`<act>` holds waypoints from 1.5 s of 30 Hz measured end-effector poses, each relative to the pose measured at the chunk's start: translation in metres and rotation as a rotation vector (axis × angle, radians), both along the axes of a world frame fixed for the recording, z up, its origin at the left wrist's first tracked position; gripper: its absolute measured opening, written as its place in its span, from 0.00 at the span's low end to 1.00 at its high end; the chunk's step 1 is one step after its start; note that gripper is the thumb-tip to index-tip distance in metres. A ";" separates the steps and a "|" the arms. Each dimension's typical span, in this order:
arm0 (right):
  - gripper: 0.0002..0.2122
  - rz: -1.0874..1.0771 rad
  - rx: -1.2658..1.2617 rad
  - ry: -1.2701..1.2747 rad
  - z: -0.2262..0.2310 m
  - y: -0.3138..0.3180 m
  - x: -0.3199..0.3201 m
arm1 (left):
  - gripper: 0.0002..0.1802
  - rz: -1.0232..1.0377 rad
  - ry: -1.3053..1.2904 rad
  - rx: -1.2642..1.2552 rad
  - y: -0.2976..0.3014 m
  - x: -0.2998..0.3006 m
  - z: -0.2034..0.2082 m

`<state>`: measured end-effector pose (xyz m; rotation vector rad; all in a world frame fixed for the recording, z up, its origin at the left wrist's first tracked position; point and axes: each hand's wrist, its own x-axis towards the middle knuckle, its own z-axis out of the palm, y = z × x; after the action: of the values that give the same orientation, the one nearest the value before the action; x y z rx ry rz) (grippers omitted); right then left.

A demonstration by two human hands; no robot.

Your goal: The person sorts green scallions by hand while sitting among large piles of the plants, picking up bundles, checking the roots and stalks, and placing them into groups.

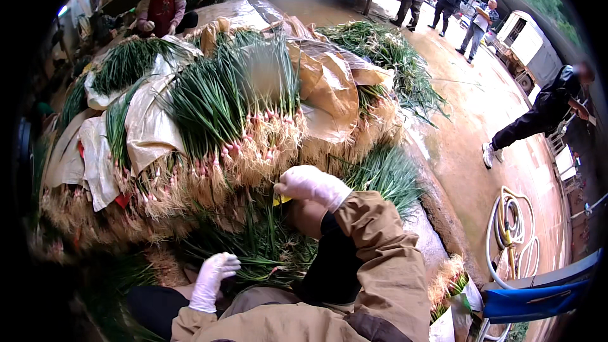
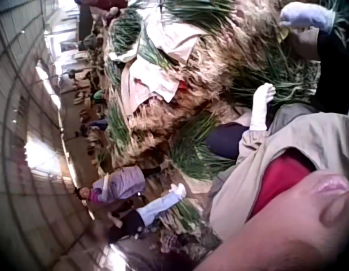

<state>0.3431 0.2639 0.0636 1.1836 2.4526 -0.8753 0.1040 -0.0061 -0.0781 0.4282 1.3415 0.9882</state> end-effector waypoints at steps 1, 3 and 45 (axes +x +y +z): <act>0.19 0.178 0.120 -0.039 -0.032 -0.005 -0.013 | 0.19 -0.108 0.006 -0.086 -0.001 0.021 -0.031; 0.18 0.300 0.104 0.071 -0.056 -0.035 -0.041 | 0.19 -0.346 0.374 0.061 -0.018 0.033 -0.097; 0.15 0.400 0.192 0.219 -0.063 -0.066 -0.081 | 0.17 -0.328 0.277 -0.087 0.003 0.027 -0.118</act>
<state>0.2625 0.1983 0.0001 0.6328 2.8621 -0.6929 0.1312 -0.0029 -0.1965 0.7133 1.4961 0.6113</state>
